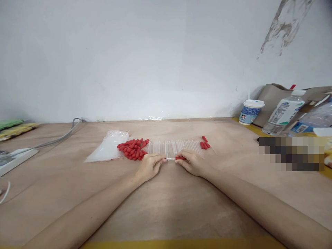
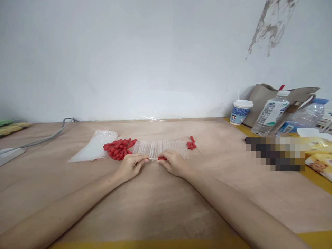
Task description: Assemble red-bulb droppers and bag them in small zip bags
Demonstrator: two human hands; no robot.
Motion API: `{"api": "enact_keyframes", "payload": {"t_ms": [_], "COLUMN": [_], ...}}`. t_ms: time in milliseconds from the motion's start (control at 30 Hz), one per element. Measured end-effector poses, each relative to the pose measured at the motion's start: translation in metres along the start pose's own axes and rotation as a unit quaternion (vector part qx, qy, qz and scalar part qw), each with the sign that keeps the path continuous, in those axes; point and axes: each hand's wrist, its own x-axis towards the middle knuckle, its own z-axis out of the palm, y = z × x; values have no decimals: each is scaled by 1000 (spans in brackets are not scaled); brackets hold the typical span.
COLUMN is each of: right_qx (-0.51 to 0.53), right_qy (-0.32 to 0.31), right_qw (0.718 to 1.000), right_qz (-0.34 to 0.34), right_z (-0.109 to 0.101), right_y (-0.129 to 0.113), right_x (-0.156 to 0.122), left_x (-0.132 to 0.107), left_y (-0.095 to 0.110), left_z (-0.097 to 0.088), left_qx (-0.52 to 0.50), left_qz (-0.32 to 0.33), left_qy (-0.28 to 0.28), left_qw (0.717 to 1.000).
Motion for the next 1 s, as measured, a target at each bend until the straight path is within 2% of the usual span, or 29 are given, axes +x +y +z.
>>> {"api": "enact_keyframes", "payload": {"t_ms": [300,433,600,700,767,867,1000], "right_qx": [11,22,47,107,174,282,373], "right_qy": [-6,-9,-1,19,37,82,186], "right_qw": [1000,1000,999,992,978,937,871], "right_qz": [-6,-5,24,57,105,190,262], "right_z": [5,7,0,-3,-4,-8,-34], "right_y": [0,3,1,-1,-1,4,24], "right_x": [1,1,7,11,14,22,32], "left_x": [-1,-1,0,1,2,3,5], "left_y": [0,1,-1,-2,-1,0,-1], "left_z": [0,-2,-1,-1,-2,-5,-7], "left_qx": [-1,-1,-22,-31,-33,-25,22], "left_qz": [14,2,-24,-24,-10,13,-13], "left_qy": [-4,-19,4,20,21,31,55], "left_qw": [1000,1000,999,999,999,999,998]}}
